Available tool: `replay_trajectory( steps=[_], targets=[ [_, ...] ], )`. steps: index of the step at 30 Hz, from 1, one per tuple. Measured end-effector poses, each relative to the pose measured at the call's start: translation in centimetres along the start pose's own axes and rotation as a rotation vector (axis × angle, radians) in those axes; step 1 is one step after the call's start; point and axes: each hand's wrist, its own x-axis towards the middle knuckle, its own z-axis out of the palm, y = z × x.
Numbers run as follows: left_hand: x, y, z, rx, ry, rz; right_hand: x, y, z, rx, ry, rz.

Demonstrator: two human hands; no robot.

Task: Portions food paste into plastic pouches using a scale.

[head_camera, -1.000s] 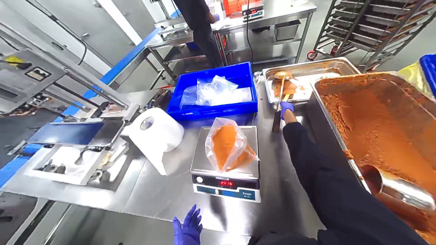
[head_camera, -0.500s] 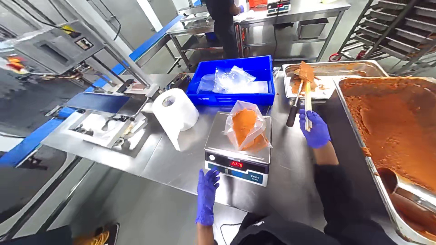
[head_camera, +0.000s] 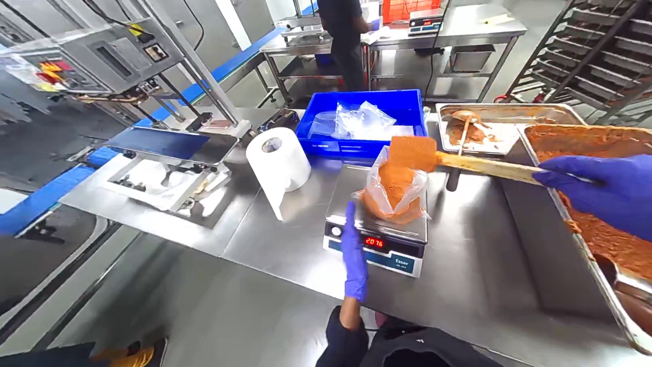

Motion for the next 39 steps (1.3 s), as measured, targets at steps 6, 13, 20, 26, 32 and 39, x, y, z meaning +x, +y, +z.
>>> replay_trajectory(
  steps=[6,13,20,26,32,39],
  targets=[
    [2.0,-0.9,4.4,0.141,0.005,0.033,6.3,-11.0,-2.5,-0.601,-0.275,-0.007],
    [1.9,-0.7,6.7,0.419,-0.019,0.105,9.2,-14.9,0.0,-0.566,-0.628,0.147],
    [2.2,-0.9,7.0,0.449,-0.042,0.106,5.8,-7.7,3.2,0.073,-0.774,0.409],
    [2.5,-0.4,7.1,0.429,-0.065,0.049,0.7,-3.9,4.3,0.538,-0.659,0.637],
    [1.8,0.3,3.5,0.245,0.154,0.066,-1.8,-2.4,5.5,0.655,-0.607,0.626],
    [0.3,2.3,-0.9,0.187,0.328,-0.038,-1.7,-3.7,6.3,0.610,-0.567,0.654]
  ],
)
